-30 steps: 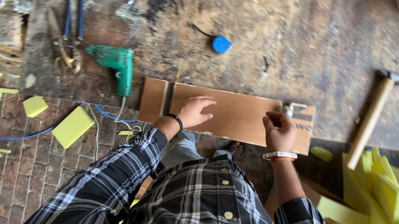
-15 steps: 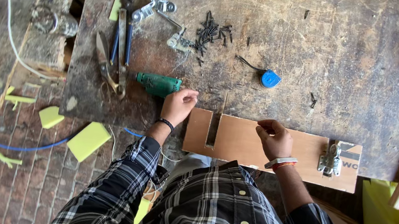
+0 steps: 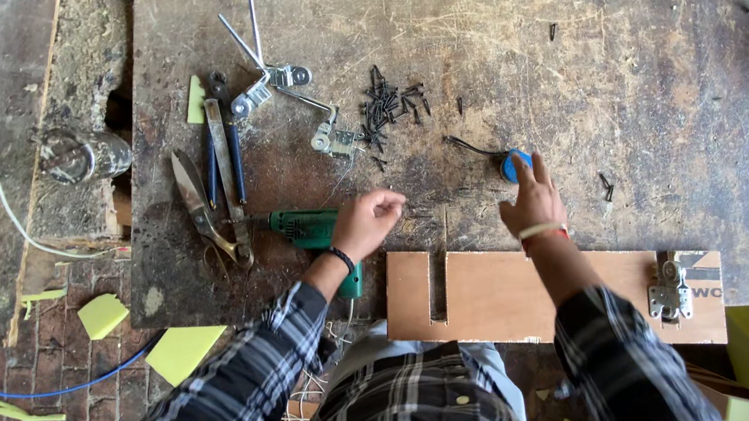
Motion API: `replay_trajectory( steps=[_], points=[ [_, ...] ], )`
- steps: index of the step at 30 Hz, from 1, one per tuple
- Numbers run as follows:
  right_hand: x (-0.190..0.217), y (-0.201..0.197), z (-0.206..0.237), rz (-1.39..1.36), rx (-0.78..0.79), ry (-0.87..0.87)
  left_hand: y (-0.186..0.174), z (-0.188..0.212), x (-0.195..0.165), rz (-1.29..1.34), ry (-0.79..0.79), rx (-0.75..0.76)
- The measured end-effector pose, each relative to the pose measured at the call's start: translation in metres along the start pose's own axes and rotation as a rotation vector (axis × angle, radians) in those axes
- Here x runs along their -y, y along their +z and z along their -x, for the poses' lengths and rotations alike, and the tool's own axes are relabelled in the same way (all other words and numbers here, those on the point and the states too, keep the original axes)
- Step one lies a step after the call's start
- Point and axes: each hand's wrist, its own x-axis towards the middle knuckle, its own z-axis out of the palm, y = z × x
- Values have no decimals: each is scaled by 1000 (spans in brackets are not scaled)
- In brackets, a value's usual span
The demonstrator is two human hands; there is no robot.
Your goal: The person attaches metal hinges to wooden boards using a power drill and hammer. They position hinges, drive screws, and tap components to secure them on a workbench.
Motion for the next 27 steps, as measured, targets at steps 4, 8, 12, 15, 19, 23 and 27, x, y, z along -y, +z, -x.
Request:
replay_trajectory(
  steps=[4, 8, 12, 15, 19, 23, 27],
  points=[
    [15, -5, -26, 259, 15, -23, 6, 26, 4, 14, -28, 71],
    [3, 2, -5, 51, 113, 158, 16, 45, 13, 38, -22, 131],
    [-26, 12, 48, -795, -73, 336, 56, 45, 0, 359, -101, 366],
    [-57, 19, 115, -1731, 86, 205, 104, 47, -32, 575, -267, 559],
    [-96, 15, 184, -1602, -76, 113, 156, 55, -80, 653, -444, 652],
    [-144, -22, 227, -1692, 19, 106, 201, 73, -108, 626, -534, 838],
    [-197, -57, 251, -1238, 176, -26, 266, 95, -120, 635, -518, 915]
  ],
)
